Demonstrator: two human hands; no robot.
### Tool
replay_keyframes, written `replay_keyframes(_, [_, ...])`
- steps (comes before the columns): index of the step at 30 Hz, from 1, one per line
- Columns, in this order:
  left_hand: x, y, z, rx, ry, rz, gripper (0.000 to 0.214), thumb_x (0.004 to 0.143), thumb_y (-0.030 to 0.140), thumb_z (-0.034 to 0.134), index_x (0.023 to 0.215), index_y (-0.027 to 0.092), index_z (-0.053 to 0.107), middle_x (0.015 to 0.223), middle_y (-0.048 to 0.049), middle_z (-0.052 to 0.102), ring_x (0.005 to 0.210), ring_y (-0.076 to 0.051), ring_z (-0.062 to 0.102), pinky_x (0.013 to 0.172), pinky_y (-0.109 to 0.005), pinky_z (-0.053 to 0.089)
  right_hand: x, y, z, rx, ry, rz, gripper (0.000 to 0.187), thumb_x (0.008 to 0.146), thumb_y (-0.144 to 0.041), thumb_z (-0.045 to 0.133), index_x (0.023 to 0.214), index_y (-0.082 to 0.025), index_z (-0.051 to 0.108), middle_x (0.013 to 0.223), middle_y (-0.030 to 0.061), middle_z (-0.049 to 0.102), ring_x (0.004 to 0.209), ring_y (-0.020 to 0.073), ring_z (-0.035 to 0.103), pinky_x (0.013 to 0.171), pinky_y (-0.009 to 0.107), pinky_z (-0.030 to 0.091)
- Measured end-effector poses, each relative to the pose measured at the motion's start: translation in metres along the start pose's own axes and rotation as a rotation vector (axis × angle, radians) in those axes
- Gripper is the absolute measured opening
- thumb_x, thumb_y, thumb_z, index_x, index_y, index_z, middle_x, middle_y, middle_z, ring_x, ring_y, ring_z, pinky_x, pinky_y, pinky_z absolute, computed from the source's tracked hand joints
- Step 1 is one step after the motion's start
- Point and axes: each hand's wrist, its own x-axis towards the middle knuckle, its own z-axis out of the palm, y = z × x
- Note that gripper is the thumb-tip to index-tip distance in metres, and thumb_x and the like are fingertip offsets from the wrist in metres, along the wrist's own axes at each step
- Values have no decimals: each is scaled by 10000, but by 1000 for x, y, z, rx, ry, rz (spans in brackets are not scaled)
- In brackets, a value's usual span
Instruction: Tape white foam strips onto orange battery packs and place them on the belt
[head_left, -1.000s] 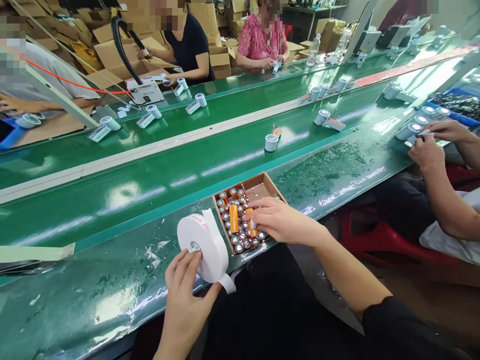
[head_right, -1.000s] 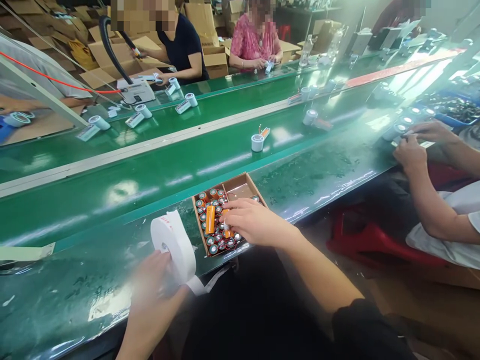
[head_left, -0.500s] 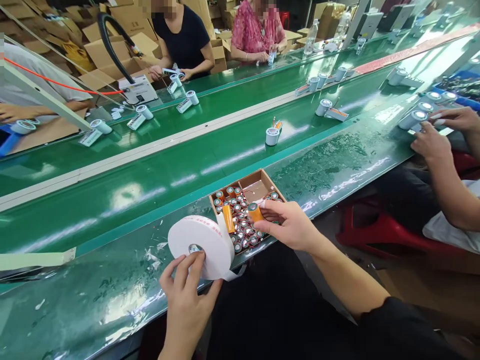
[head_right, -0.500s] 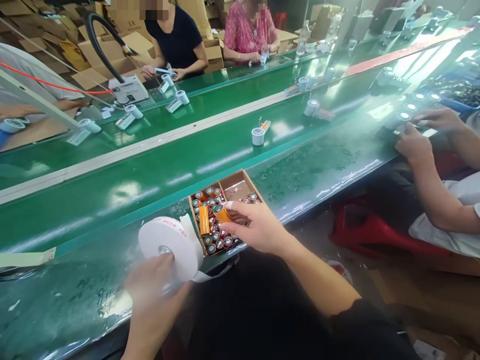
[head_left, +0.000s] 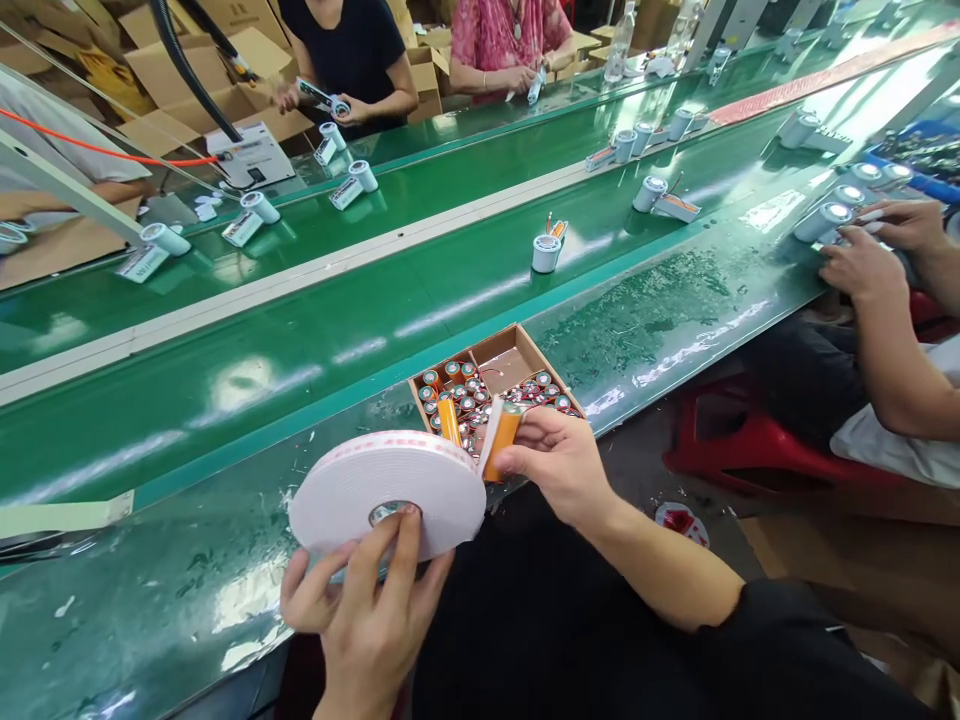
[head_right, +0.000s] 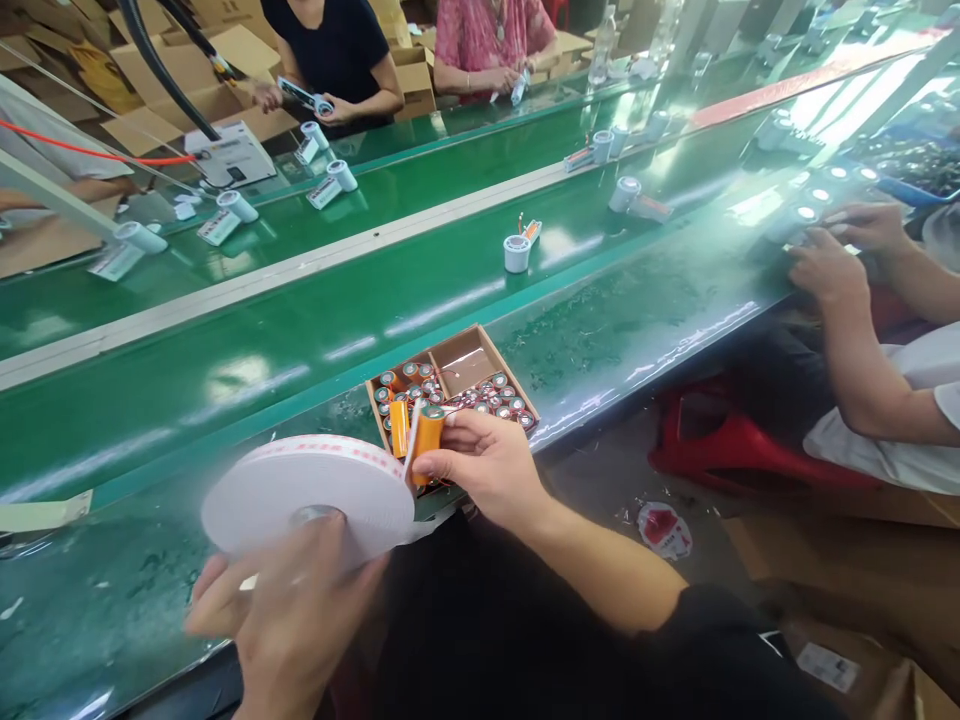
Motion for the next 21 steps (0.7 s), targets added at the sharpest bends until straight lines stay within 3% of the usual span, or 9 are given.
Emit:
replay_keyframes(3, [-5, 25, 13, 195, 214, 85, 623, 756, 488, 841, 1306, 262, 656, 1011, -129, 670, 1057, -348, 573, 1023, -585, 434, -12, 23, 21, 218, 270, -90, 606, 772, -560, 992, 1115, -218, 627, 1089, 64, 687, 964, 263, 702, 873, 364, 652])
replay_keyframes(6, [-9, 37, 17, 204, 219, 138, 724, 737, 430, 872, 1381, 241, 600, 971, -124, 679, 951, -326, 579, 908, -521, 471, -9, 15, 11, 105, 315, -151, 619, 763, -540, 998, 1111, -214, 603, 1036, 75, 682, 976, 290, 696, 892, 427, 647])
replay_keyframes(9, [-12, 8, 8, 235, 146, 140, 666, 756, 387, 858, 1366, 286, 612, 965, -98, 684, 911, -296, 573, 932, -511, 442, 20, -34, -48, -124, 380, -414, 457, 861, -477, 919, 1043, -206, 599, 1044, 68, 659, 1049, 252, 669, 946, 362, 615])
replay_keyframes(12, [-10, -53, -4, 293, 152, -46, 604, 784, 438, 810, 1330, 249, 636, 1005, -121, 669, 1002, -326, 567, 994, -537, 406, 60, -77, -130, -269, 563, -704, 427, 885, -461, 870, 1046, -204, 569, 1136, 88, 635, 1184, 215, 612, 1065, 280, 507])
replay_keyframes(13, [-9, -73, -6, 299, 146, -119, 593, 794, 469, 786, 1318, 228, 644, 1035, -138, 665, 1049, -347, 561, 1008, -550, 401, 70, -81, -154, -278, 632, -711, 471, 842, -445, 900, 1056, -206, 556, 1123, 96, 640, 1160, 222, 627, 1044, 285, 516])
replay_keyframes(16, [-9, -119, -7, 260, 87, -255, 575, 833, 535, 702, 1301, 204, 650, 1187, -172, 650, 1183, -385, 529, 1060, -583, 385, 84, -60, -201, -249, 717, -440, 662, 640, -365, 1024, 1073, -210, 548, 1044, 135, 675, 984, 252, 694, 878, 291, 596])
replay_keyframes(18, [-15, -131, -5, 206, 89, -310, 549, 870, 527, 652, 1308, 196, 634, 1297, -180, 618, 1258, -379, 512, 1110, -589, 362, 77, -35, -210, -240, 724, -330, 720, 532, -359, 1071, 1056, -190, 606, 996, 180, 684, 874, 273, 709, 766, 282, 623])
replay_keyframes(21, [-30, -132, -4, 154, 109, -379, 487, 916, 468, 611, 1322, 200, 614, 1359, -170, 598, 1306, -353, 509, 1150, -583, 349, 62, -14, -199, -324, 734, -292, 646, 508, -448, 1097, 960, -207, 702, 971, 186, 685, 810, 259, 707, 666, 223, 613])
